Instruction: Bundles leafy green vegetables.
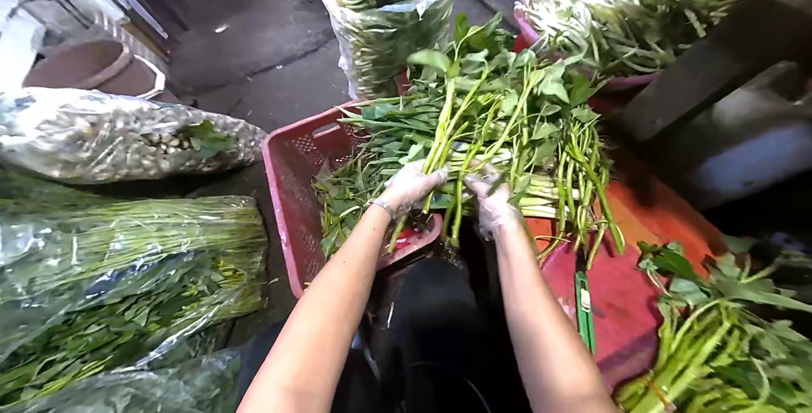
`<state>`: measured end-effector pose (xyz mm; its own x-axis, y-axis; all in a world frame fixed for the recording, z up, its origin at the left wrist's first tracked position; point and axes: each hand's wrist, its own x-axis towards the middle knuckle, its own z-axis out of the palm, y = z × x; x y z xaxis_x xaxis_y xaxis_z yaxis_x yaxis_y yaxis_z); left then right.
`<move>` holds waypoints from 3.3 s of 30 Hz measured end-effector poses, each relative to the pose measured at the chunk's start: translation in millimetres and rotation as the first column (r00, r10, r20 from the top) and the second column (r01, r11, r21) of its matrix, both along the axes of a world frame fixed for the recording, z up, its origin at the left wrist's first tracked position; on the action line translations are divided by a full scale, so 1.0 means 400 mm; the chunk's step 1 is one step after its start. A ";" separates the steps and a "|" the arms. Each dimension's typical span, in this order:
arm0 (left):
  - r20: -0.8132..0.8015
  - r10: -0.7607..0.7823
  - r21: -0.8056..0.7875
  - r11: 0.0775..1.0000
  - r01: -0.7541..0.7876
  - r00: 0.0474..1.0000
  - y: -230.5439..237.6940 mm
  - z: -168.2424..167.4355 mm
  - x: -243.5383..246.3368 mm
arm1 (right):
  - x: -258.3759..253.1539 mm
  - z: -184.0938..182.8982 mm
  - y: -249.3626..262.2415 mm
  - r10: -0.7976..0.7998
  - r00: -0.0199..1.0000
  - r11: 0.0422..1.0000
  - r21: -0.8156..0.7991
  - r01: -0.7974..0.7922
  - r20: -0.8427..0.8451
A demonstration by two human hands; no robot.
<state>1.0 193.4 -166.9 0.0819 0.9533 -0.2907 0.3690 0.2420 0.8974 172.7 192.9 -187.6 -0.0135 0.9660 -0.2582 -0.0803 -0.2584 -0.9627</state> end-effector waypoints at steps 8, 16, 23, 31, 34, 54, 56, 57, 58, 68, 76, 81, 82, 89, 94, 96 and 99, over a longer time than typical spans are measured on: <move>-0.195 -0.037 -0.035 0.999 0.031 0.980 -0.034 0.070 -0.008 | -0.051 0.095 -0.002 0.239 0.965 0.971 -0.014 -0.239 0.111; -0.131 0.144 0.073 0.988 -0.135 0.981 -0.084 0.258 -0.167 | 0.157 -0.038 0.076 0.090 0.996 0.995 0.032 -0.090 -0.002; -0.137 0.346 0.356 0.891 -0.280 0.928 -0.207 0.468 -0.455 | 0.154 -0.043 0.092 0.078 0.997 0.996 -0.041 -0.079 -0.013; -0.048 0.648 0.510 0.671 -0.539 0.760 -0.297 0.477 -0.536 | -0.042 0.130 0.020 0.349 0.886 0.924 0.045 -0.379 0.305; 0.081 0.571 0.404 0.731 -0.550 0.817 -0.303 0.333 -0.453 | -0.232 0.188 -0.054 0.554 0.786 0.761 0.215 -0.612 0.274; 0.707 0.475 0.008 0.734 -0.679 0.523 -0.297 -0.039 -0.350 | -0.490 0.077 -0.096 0.652 0.747 0.758 0.137 -0.638 -0.132; 0.723 0.506 -0.011 0.689 -0.725 0.470 -0.283 -0.046 -0.350 | -0.477 0.078 -0.097 0.632 0.772 0.773 0.123 -0.622 -0.067; 0.732 0.529 -0.030 0.654 -0.756 0.429 -0.275 -0.045 -0.352 | -0.468 0.079 -0.096 0.609 0.793 0.790 0.109 -0.603 -0.025; 0.743 0.539 -0.041 0.628 -0.777 0.397 -0.271 -0.044 -0.358 | -0.460 0.078 -0.094 0.589 0.808 0.804 0.114 -0.584 -0.008; 0.573 0.549 0.050 0.717 -0.695 0.608 -0.292 -0.031 -0.345 | -0.520 0.075 -0.122 0.578 0.815 0.807 0.119 -0.578 0.038; 0.622 0.546 0.032 0.699 -0.715 0.562 -0.294 -0.045 -0.367 | -0.476 0.082 -0.112 0.740 0.664 0.663 0.046 -0.747 0.110; 0.470 0.626 -0.007 0.708 -0.706 0.622 -0.296 -0.032 -0.377 | -0.485 0.063 -0.113 0.603 0.789 0.797 0.118 -0.592 -0.114; 0.474 0.618 -0.019 0.719 -0.695 0.627 -0.295 -0.034 -0.373 | -0.493 0.057 -0.110 0.559 0.820 0.829 0.117 -0.547 -0.122; 0.671 0.535 -0.111 0.757 -0.644 0.513 -0.295 -0.027 -0.349 | -0.511 0.063 -0.104 0.523 0.845 0.840 0.104 -0.533 0.112; 0.683 0.584 -0.168 0.711 -0.683 0.439 -0.281 -0.045 -0.345 | -0.498 0.053 -0.109 0.526 0.845 0.836 0.128 -0.534 0.092; 0.654 0.646 -0.191 0.645 -0.740 0.394 -0.273 -0.048 -0.341 | -0.488 0.050 -0.112 0.581 0.807 0.792 0.156 -0.591 0.106; 0.603 0.687 -0.123 0.582 -0.804 0.405 -0.265 -0.054 -0.328 | -0.497 0.034 -0.126 0.605 0.793 0.784 0.125 -0.608 0.065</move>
<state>-130.1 87.2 -188.6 -0.6066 0.7377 -0.2965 -0.4355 0.0037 0.9002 -26.2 142.4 -174.1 -0.6048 0.7847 -0.1359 0.0697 -0.1179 -0.9906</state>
